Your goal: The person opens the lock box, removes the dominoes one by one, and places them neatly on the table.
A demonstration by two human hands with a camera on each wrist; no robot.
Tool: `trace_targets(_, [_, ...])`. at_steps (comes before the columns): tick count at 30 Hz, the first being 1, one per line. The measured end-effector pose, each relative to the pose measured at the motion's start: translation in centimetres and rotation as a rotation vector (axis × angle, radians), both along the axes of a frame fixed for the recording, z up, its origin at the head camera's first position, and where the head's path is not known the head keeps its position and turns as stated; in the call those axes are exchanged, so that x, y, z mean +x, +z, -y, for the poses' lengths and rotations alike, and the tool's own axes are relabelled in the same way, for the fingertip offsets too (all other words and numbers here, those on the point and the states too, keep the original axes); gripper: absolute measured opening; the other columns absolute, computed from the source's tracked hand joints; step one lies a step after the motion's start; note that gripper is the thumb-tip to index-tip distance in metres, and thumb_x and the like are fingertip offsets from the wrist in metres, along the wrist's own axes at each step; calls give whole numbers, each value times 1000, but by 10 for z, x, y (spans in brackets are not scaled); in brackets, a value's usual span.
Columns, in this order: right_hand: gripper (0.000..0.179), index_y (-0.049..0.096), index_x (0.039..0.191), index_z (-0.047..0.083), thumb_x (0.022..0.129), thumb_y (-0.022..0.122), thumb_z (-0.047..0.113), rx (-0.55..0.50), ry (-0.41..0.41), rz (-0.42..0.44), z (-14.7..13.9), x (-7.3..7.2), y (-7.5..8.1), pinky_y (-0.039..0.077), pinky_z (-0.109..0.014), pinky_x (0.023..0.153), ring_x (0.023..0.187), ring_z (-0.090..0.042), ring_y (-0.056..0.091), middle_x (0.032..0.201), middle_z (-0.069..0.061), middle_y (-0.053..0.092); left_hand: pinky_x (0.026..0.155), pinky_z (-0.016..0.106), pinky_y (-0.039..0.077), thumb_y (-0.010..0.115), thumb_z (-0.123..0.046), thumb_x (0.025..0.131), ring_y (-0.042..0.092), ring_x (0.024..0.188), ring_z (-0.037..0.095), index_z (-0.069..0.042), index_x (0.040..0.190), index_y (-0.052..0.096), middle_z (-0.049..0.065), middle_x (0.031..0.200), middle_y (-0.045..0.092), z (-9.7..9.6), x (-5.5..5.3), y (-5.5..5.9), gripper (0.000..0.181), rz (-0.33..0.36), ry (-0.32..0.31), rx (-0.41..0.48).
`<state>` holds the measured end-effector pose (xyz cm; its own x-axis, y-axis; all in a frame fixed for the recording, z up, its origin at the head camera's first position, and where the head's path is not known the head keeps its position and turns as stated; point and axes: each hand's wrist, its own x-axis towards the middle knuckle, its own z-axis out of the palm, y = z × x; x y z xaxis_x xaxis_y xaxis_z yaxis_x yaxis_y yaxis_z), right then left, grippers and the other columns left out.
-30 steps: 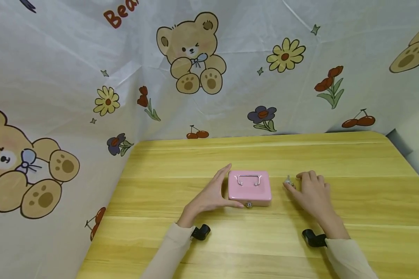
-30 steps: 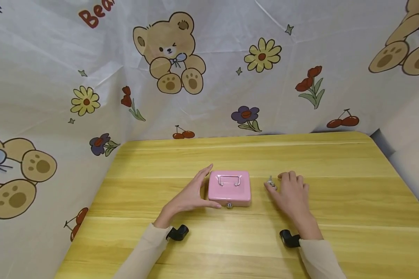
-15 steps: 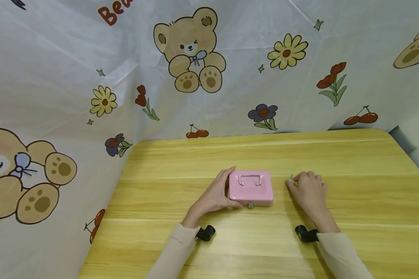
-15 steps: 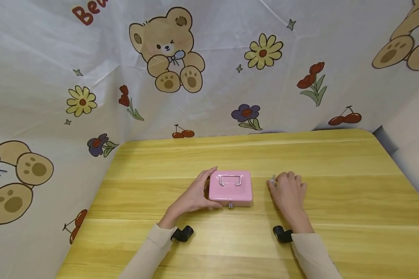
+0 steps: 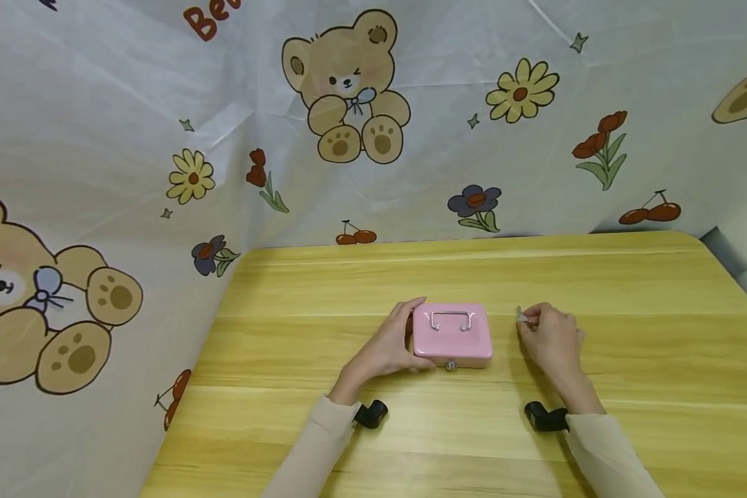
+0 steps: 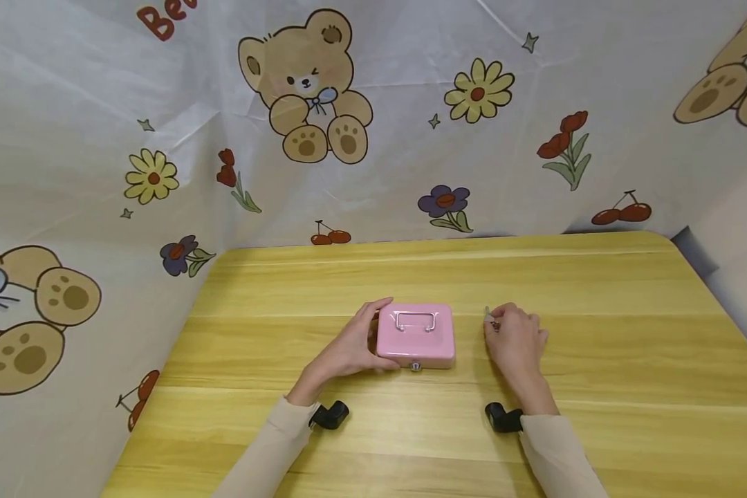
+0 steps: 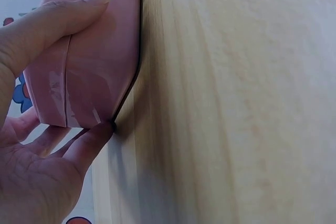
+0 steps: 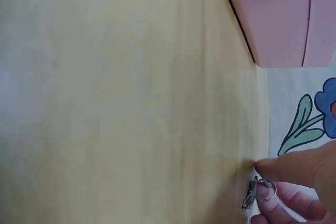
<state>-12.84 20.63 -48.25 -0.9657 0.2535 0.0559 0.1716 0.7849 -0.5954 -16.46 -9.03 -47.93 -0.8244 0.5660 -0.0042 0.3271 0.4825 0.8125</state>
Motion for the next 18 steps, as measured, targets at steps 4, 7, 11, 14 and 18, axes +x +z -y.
trace_targets(4, [21, 67, 109, -11, 94, 72, 2, -33, 3, -50, 2, 1, -1, 37, -62, 80, 102, -52, 54, 99, -27, 73, 126, 41, 34, 100, -20, 71, 47, 140, 24, -12, 164, 27, 10, 154, 44, 1, 0, 1, 118, -5, -6, 11])
trace_targets(7, [18, 71, 104, -13, 93, 73, 1, -28, 8, -86, 2, 1, -3, 37, -60, 78, 98, -51, 56, 93, -26, 74, 126, 40, 35, 100, -19, 71, 47, 139, 24, -11, 164, 27, 11, 153, 44, 0, 0, 1, 118, -9, -9, 22])
trace_targets(11, [14, 75, 96, -12, 93, 74, 2, -7, 17, -119, 1, 2, -5, 39, -60, 77, 90, -48, 59, 86, -24, 74, 126, 40, 35, 100, -19, 71, 47, 139, 25, -11, 164, 28, 11, 153, 45, 0, 0, 1, 117, -12, -11, 19])
trace_targets(14, [15, 76, 94, -11, 94, 74, 3, 6, 21, -120, 1, 2, -6, 41, -62, 78, 90, -49, 59, 85, -23, 74, 126, 39, 35, 100, -18, 71, 48, 139, 24, -11, 164, 28, 11, 152, 45, 0, 0, 1, 117, -10, -11, 23])
trace_targets(18, [18, 75, 98, -11, 97, 71, 6, 20, 23, -106, 2, 4, -3, 42, -64, 76, 97, -55, 58, 91, -27, 73, 125, 38, 36, 100, -17, 71, 48, 137, 23, -10, 163, 29, 10, 151, 46, 1, -1, 1, 117, -8, -7, 30])
